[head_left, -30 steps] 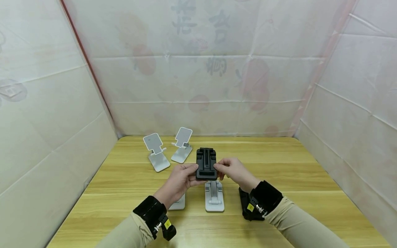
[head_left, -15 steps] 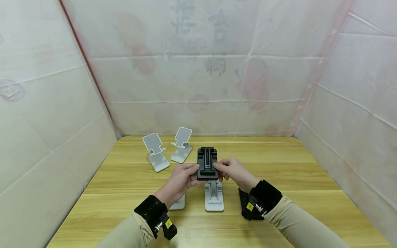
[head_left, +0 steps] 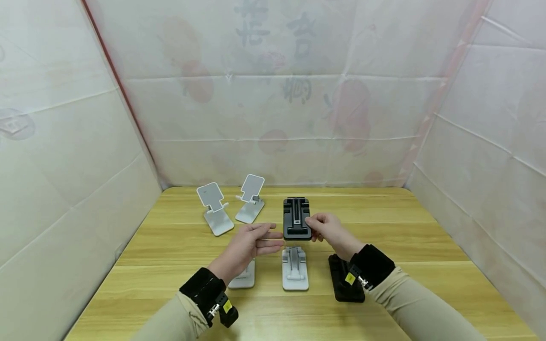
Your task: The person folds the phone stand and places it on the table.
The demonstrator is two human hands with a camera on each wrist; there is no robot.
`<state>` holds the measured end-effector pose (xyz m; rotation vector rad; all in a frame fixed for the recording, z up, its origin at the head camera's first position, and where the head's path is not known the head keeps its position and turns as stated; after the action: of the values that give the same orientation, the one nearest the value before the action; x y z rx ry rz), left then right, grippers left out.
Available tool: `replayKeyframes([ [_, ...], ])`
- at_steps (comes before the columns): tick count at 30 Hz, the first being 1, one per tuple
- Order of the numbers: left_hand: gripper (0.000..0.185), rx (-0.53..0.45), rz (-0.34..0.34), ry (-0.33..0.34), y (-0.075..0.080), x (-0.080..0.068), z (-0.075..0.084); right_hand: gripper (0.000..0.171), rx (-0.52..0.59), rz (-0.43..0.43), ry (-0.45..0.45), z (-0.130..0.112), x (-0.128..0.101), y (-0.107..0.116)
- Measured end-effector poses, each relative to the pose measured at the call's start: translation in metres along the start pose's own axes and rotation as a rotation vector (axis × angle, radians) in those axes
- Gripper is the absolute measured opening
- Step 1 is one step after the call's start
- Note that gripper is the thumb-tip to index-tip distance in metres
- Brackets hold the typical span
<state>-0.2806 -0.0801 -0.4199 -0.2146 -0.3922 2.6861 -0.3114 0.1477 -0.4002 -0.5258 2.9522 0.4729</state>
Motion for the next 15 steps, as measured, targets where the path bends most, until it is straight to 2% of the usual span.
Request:
replayKeyframes([
  [7, 0.046, 0.003, 0.09, -0.02, 0.027, -0.007, 0.006, 0.026, -0.067, 0.079, -0.036, 0.02, 0.003, 0.036],
  [12, 0.046, 0.024, 0.162, -0.033, 0.045, -0.012, 0.006, 0.026, -0.11, 0.089, -0.077, 0.037, 0.005, 0.056],
  [15, 0.043, 0.019, 0.23, -0.041, 0.059, -0.015, 0.007, 0.025, -0.123, 0.095, -0.097, 0.048, 0.005, 0.067],
])
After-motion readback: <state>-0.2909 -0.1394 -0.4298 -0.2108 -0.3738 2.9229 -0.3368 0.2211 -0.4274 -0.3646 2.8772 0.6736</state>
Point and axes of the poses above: each hand's wrist, its own x-axis towards the middle knuckle, its own y-axis out of the back of the hand, z = x × y, the point moved 5 cm from there along x, towards the middle knuckle, and after that the axes turned 2 degrees about -z, right-handed, at the moved point
